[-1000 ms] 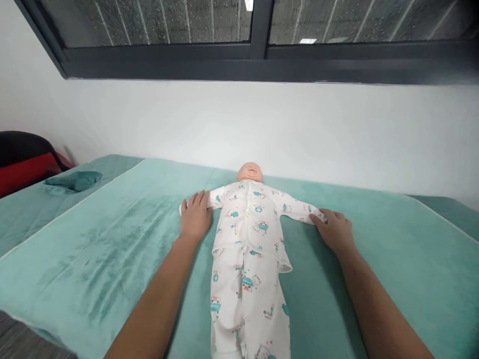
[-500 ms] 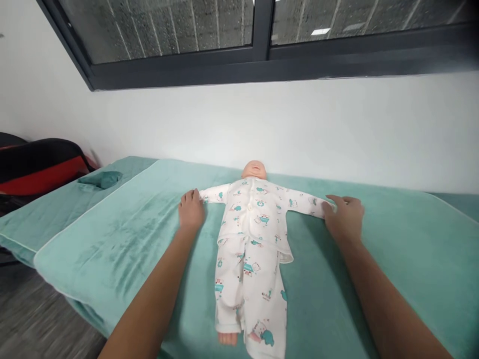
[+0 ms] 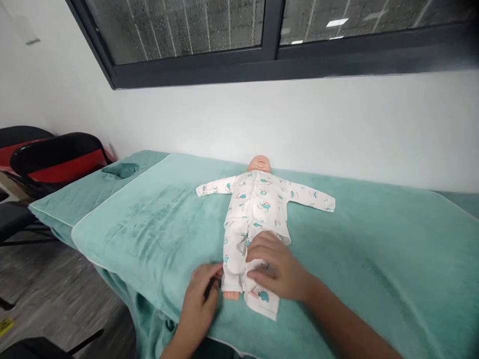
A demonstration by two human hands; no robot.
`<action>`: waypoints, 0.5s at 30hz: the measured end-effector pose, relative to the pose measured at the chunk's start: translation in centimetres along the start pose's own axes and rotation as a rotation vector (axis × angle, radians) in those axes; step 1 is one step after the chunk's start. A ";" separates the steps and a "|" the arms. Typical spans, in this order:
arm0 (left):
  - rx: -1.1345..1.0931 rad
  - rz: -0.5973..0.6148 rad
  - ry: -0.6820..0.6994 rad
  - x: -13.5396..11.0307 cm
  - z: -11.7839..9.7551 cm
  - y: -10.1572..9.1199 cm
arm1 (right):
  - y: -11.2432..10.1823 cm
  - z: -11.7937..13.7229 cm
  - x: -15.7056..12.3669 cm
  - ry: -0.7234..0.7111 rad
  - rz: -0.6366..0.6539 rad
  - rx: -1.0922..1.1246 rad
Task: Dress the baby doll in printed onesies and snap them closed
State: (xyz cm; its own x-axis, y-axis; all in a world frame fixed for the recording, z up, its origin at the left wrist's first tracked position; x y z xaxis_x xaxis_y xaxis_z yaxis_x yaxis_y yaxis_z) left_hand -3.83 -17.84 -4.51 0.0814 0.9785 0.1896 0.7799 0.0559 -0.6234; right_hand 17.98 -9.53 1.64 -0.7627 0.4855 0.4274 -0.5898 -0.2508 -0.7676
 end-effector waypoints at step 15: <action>-0.031 -0.096 0.052 -1.8 -2.3 0.3 | 5.7 6.1 -1.6 0.291 -0.077 -0.290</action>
State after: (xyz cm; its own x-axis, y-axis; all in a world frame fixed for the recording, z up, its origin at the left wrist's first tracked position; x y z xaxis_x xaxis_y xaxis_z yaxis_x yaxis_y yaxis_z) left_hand -2.35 -20.05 -3.27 0.0364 0.9573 0.2868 0.8047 0.1422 -0.5765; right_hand 14.21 -16.81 -0.49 -0.5881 0.7203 0.3679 -0.5114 0.0213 -0.8591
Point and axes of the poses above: each hand's wrist, its own x-axis towards the middle knuckle, its own y-axis out of the palm, z = x × y, the point moved 1 cm from there along x, towards the middle knuckle, and after that the axes turned 9 degrees about z, right-handed, at the moved point
